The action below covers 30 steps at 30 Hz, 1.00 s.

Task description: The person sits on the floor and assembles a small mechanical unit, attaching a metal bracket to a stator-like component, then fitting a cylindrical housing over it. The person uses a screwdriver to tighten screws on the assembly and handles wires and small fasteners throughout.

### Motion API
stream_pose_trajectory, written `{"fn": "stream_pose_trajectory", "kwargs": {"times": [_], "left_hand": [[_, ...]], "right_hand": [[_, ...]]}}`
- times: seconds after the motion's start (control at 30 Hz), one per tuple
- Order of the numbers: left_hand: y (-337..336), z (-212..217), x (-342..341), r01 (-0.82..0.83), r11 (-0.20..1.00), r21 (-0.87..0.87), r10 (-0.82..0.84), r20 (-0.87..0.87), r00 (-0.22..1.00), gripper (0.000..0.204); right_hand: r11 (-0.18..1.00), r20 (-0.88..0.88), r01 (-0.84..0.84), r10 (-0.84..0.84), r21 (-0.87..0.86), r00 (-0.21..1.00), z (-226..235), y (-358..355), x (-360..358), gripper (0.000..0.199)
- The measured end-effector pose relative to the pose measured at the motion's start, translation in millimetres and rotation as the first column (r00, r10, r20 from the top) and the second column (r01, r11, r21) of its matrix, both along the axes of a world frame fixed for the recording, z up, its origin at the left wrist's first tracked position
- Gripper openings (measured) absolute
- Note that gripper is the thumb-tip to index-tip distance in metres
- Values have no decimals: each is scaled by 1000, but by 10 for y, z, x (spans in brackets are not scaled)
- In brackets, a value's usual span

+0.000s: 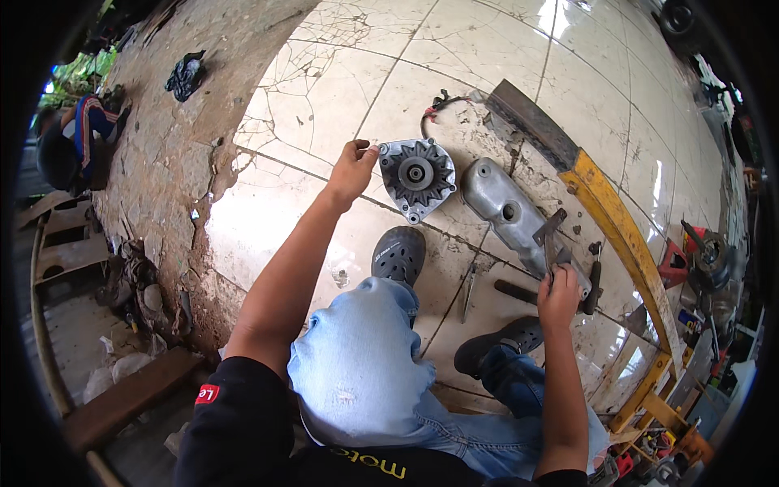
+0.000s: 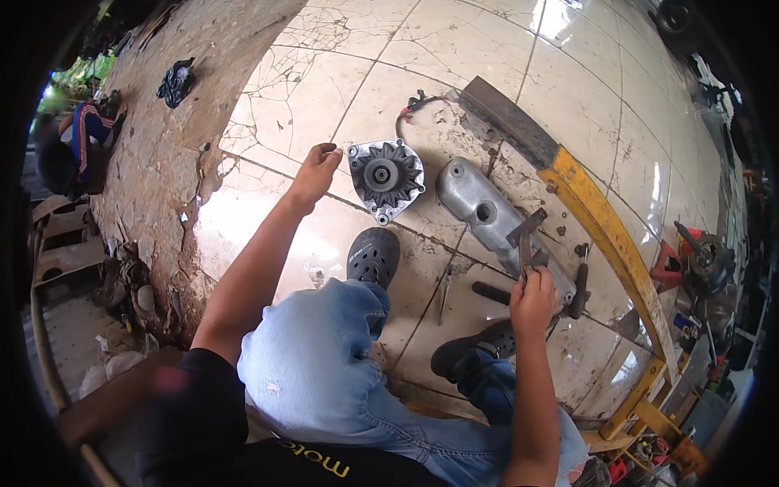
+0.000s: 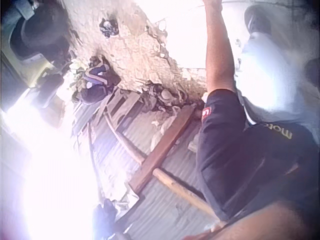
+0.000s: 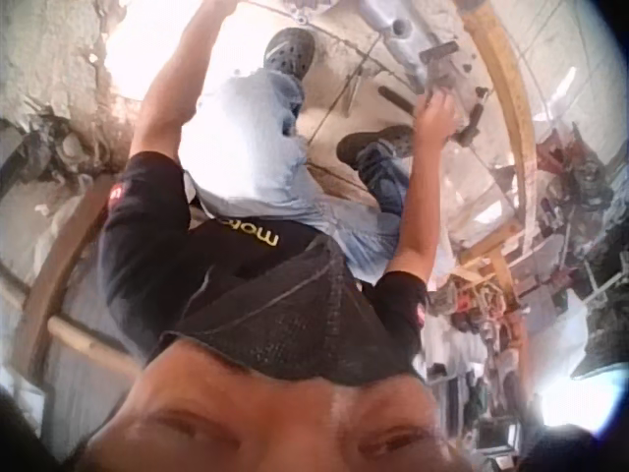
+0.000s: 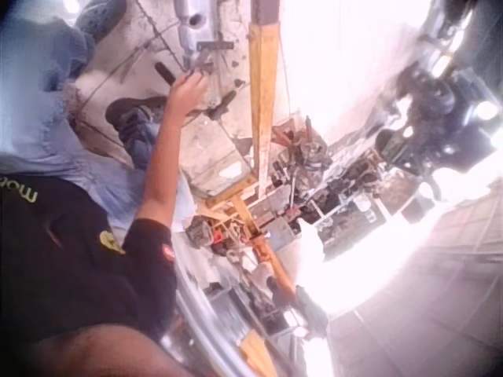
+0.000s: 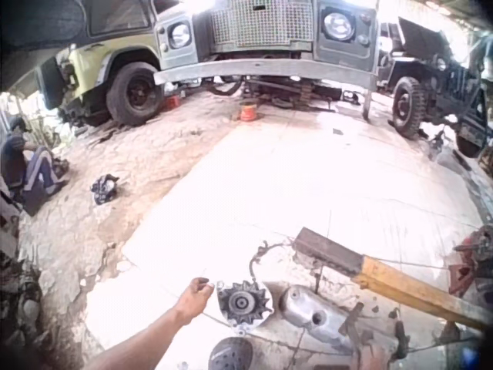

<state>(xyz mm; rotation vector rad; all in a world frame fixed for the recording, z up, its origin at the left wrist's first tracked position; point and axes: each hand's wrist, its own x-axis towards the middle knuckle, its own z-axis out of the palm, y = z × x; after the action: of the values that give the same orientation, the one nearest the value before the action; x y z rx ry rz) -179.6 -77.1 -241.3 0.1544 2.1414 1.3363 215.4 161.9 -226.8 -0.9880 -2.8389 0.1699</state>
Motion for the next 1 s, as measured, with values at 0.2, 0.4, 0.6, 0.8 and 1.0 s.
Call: {"fn": "stream_pose_trajectory", "kwargs": {"times": [0.2, 0.4, 0.6, 0.8, 1.0], "left_hand": [[215, -514, 3, -248, 968, -47, 252, 212, 944, 76], [311, -722, -67, -332, 940, 78, 274, 404, 873, 68], [577, -645, 3, -454, 890, 47, 350, 567, 745, 65], [559, -941, -25, -654, 743, 142, 402, 686, 606, 49], [619, -754, 96, -655, 734, 178, 419, 640, 644, 42]], "right_hand": [[991, 23, -130, 130, -23, 991, -565, -87, 242, 28], [986, 66, -23, 35, -166, 997, -783, -108, 345, 32], [970, 282, 56, 13, -236, 959, -517, -58, 137, 28], [841, -126, -30, -45, -541, 991, -133, -180, -1016, 29], [378, -36, 78, -285, -923, 958, -396, -289, -2085, 57]]}}
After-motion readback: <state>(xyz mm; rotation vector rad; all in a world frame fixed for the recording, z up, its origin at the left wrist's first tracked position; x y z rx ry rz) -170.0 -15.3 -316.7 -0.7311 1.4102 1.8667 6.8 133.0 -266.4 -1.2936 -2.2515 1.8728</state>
